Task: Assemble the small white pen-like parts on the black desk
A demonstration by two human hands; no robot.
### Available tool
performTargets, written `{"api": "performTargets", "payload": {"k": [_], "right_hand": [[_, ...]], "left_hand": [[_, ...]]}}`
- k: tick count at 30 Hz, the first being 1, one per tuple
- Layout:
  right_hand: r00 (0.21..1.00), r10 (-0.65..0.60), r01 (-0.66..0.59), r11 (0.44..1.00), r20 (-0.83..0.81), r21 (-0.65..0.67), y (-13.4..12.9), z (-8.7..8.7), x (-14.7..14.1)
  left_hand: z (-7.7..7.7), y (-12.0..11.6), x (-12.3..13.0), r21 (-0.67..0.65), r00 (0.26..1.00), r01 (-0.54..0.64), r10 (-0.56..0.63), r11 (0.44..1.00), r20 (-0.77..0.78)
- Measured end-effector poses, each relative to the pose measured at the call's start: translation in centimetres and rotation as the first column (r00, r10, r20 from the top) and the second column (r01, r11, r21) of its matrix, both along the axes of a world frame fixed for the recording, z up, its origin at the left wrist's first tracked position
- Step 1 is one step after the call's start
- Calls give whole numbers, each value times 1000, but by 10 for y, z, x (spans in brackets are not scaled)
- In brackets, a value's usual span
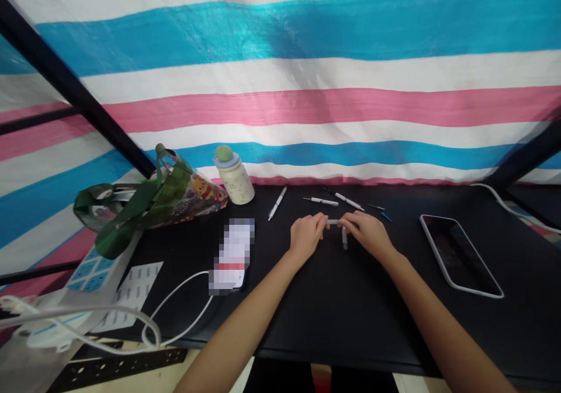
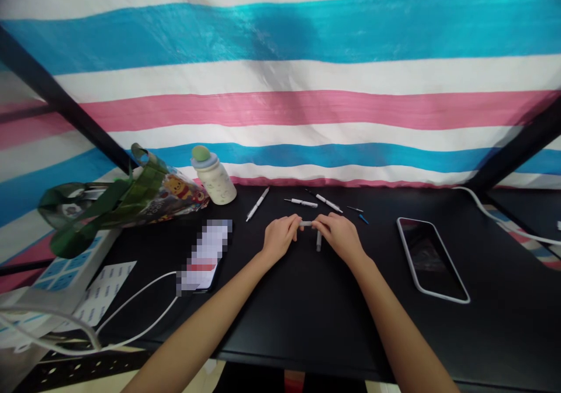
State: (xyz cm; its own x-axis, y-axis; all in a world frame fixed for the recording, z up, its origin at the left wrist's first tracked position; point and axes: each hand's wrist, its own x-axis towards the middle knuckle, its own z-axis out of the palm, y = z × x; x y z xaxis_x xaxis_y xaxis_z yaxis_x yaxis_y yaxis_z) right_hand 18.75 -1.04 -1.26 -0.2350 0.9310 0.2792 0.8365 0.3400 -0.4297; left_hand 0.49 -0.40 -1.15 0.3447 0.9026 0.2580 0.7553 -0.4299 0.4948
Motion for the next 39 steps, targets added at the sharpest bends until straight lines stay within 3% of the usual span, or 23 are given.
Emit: {"api": "performTargets", "payload": {"k": [11, 19, 32, 39], "right_hand": [[989, 15, -21, 999, -147, -39, -2, 3, -4], [997, -9, 4, 998, -83, -59, -1, 1, -2], [945, 52, -91, 990, -323, -109, 2, -2, 0], [934, 41, -96, 985, -356, -140, 6, -9, 2]], "left_hand": [[2, -1, 0, -13, 999, -39, 39, 999, 17], [2, 0, 1, 43, 999, 47, -47, 998, -10], [5, -1, 2, -8, 975, 97, -93, 995, 201], [4, -1, 0, 118, 981, 97, -115, 988, 159]]}}
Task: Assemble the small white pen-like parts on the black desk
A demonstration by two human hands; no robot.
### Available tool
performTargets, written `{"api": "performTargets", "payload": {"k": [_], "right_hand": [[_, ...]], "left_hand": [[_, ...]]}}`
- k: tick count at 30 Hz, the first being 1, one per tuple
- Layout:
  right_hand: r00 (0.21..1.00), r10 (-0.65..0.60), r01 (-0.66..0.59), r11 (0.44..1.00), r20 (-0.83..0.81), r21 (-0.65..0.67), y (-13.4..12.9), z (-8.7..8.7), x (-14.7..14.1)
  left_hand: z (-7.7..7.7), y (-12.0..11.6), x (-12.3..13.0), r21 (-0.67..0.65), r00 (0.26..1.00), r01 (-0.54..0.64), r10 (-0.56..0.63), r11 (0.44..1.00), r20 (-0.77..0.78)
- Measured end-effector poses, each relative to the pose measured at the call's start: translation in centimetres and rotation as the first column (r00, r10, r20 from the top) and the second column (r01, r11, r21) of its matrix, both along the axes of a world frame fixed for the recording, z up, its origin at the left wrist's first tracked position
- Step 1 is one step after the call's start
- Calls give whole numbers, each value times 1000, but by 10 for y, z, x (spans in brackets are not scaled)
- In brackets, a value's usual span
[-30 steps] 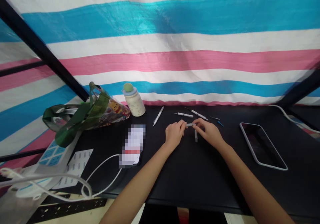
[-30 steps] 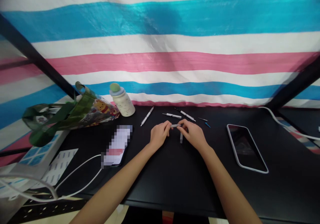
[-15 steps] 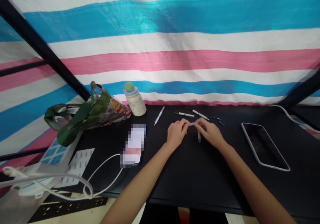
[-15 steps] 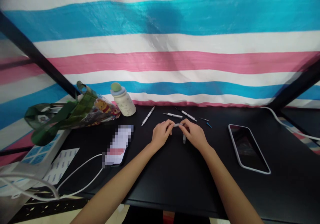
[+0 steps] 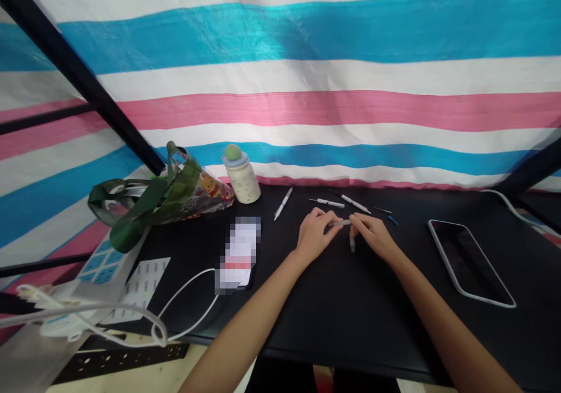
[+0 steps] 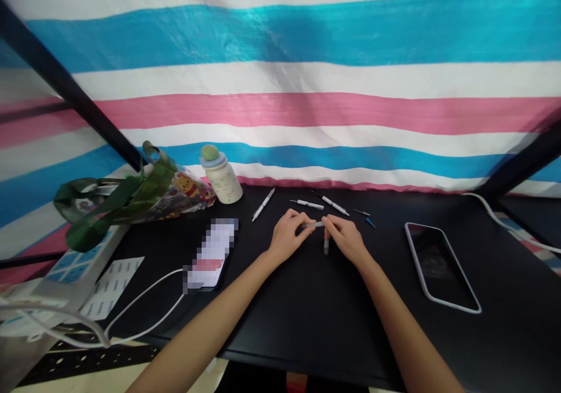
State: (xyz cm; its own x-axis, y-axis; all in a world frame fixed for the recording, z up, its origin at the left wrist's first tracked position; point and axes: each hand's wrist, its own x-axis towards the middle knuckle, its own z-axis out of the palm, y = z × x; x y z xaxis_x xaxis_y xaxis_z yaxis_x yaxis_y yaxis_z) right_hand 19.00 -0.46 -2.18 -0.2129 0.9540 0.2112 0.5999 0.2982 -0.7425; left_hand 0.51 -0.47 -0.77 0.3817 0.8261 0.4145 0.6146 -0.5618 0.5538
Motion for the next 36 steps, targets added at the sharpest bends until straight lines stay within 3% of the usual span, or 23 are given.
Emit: {"api": "performTargets", "payload": {"k": [10, 16, 22, 36], "right_hand": [[992, -87, 90, 995, 92, -36, 0, -3, -3], [986, -104, 107, 994, 128, -17, -3, 1, -5], [935, -194, 167, 979, 298, 115, -10, 5, -8], [872, -117, 46, 986, 476, 158, -9, 2, -6]], "left_hand": [[1, -4, 1, 105, 995, -6, 17, 994, -103], [4, -6, 3, 49, 985, -32, 40, 998, -166], [3, -6, 4, -38, 984, -69, 61, 997, -166], [-3, -6, 4, -29, 964, -81, 71, 996, -255]]}}
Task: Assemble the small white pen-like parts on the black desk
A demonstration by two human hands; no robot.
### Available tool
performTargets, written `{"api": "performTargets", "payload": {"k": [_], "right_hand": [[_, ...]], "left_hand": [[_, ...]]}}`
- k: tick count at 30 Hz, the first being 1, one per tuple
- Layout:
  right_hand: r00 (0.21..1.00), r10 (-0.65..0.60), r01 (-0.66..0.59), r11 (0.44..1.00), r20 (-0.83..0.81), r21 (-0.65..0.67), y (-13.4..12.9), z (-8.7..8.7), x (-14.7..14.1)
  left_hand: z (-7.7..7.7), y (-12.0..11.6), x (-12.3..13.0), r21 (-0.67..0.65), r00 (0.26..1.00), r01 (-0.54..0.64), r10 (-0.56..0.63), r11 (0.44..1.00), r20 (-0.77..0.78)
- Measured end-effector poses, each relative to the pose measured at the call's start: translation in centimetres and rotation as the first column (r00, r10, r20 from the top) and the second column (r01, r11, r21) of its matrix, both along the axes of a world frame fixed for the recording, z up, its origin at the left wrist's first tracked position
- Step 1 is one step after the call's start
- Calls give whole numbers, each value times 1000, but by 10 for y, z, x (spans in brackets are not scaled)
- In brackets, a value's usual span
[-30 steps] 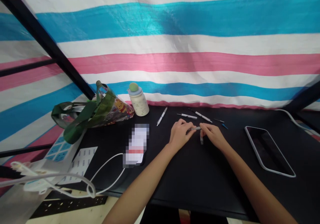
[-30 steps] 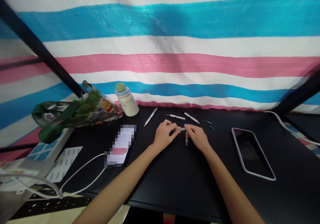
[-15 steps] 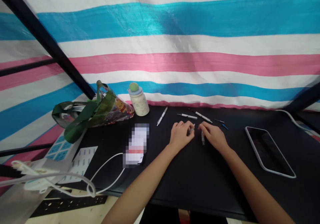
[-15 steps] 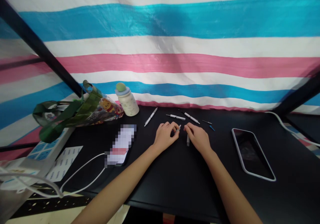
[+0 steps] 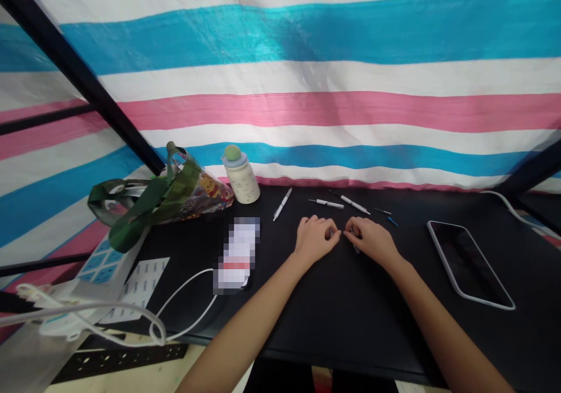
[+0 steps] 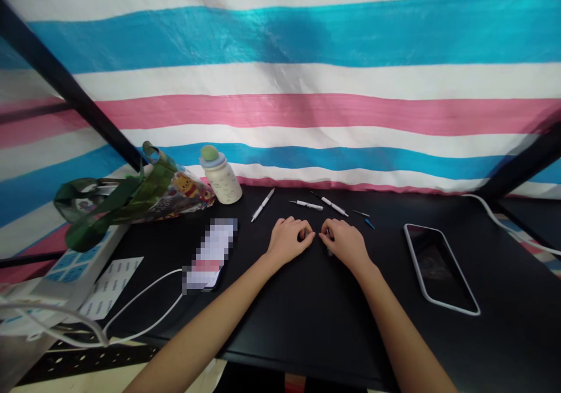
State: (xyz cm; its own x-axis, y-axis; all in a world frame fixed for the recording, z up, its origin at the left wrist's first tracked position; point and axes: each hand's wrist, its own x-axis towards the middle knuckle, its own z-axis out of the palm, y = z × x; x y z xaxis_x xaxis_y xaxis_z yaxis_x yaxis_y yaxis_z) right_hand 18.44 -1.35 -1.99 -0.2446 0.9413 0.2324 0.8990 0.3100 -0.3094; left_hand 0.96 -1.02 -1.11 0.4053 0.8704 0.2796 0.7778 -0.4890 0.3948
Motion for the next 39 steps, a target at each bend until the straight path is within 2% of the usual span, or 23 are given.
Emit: {"api": "performTargets", "payload": {"k": [4, 7, 12, 17, 24, 31, 36, 39], "right_hand": [[999, 4, -5, 999, -49, -37, 0, 0, 0], [981, -16, -1, 997, -194, -83, 2, -1, 0], [876, 35, -86, 993, -481, -85, 8, -2, -1], [780, 25, -66, 997, -625, -43, 9, 3, -2], [763, 6, -72, 995, -647, -76, 11, -3, -1], [891, -41, -32, 988, -452, -152, 9, -2, 0], [905, -36, -43, 983, -425, -176, 7, 3, -3], [894, 0, -91, 979, -447, -182, 6, 5, -5]], "left_hand": [[1, 0, 0, -16, 1000, 10, -9, 1000, 5], [3, 0, 0, -35, 999, 11, -10, 999, 41], [10, -1, -1, -35, 992, 10, -6, 999, 125], [13, -2, 0, -28, 983, 65, -59, 997, 171], [13, 0, 0, -32, 980, 50, -43, 998, 193], [12, 2, -1, -14, 977, 67, -63, 998, 202], [9, 3, -1, -33, 986, 50, -44, 998, 159], [9, 4, -2, -73, 984, 51, -37, 996, 173]]}}
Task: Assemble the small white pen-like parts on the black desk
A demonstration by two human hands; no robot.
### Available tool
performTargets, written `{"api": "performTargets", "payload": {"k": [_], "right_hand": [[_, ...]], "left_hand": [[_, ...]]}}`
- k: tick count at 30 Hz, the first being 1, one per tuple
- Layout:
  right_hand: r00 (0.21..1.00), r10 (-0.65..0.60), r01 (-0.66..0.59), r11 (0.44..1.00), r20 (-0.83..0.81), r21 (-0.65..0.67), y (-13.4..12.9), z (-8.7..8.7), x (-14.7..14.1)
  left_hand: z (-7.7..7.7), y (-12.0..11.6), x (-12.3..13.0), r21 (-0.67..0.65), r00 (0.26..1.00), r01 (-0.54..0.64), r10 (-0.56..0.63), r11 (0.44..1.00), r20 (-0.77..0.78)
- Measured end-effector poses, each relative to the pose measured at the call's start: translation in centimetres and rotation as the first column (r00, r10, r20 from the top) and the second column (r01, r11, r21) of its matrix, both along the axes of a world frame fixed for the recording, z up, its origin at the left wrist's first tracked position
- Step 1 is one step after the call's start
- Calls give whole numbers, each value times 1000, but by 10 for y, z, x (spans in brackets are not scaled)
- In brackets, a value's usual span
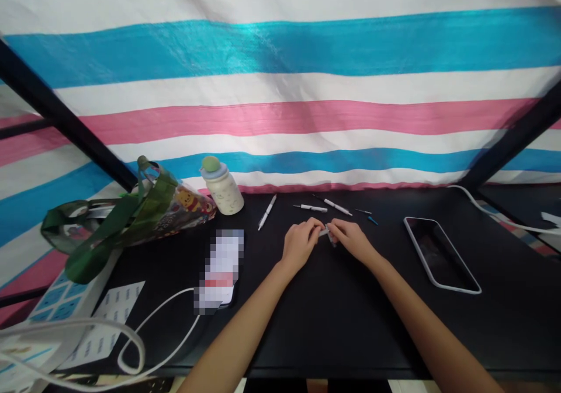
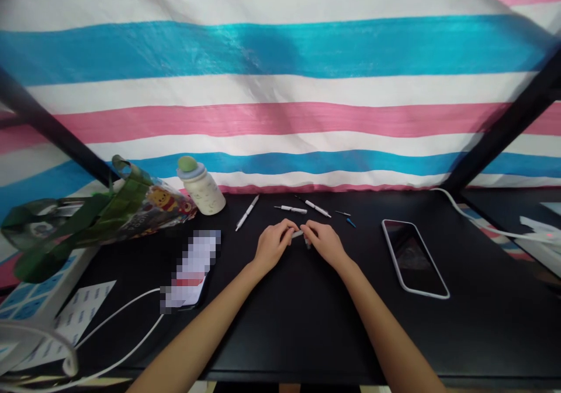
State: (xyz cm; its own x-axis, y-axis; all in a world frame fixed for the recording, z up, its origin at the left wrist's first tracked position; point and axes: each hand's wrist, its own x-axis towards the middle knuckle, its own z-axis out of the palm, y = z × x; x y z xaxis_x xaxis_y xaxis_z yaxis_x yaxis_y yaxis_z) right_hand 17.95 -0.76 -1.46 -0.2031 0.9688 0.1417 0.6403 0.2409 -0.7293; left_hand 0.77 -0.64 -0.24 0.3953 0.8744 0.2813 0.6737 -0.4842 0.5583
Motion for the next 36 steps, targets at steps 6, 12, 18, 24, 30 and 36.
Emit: {"api": "performTargets", "payload": {"k": [6, 12, 18, 24, 30, 36], "right_hand": [[989, 101, -100, 995, -105, 15, -2, 0, -2], [985, 97, -93, 995, -143, 32, -1, -3, -3], [998, 25, -23, 999, -57, 27, -3, 3, -2], [992, 99, -99, 995, -73, 3, -3, 3, -4], [983, 120, -113, 992, -137, 59, -2, -3, -6], [993, 58, -49, 995, -104, 87, -3, -1, -5]], "left_hand": [[-2, 3, -3, -140, 992, -63, 77, 988, 101], [-5, 5, -4, -159, 986, -88, 109, 983, 128], [-2, 2, -3, -150, 982, -96, 118, 984, 148], [-2, 2, -3, -160, 977, -122, 147, 980, 156], [-3, 3, -3, -175, 972, -142, 171, 974, 163], [-3, 3, -3, -140, 966, -151, 176, 979, 191]]}}
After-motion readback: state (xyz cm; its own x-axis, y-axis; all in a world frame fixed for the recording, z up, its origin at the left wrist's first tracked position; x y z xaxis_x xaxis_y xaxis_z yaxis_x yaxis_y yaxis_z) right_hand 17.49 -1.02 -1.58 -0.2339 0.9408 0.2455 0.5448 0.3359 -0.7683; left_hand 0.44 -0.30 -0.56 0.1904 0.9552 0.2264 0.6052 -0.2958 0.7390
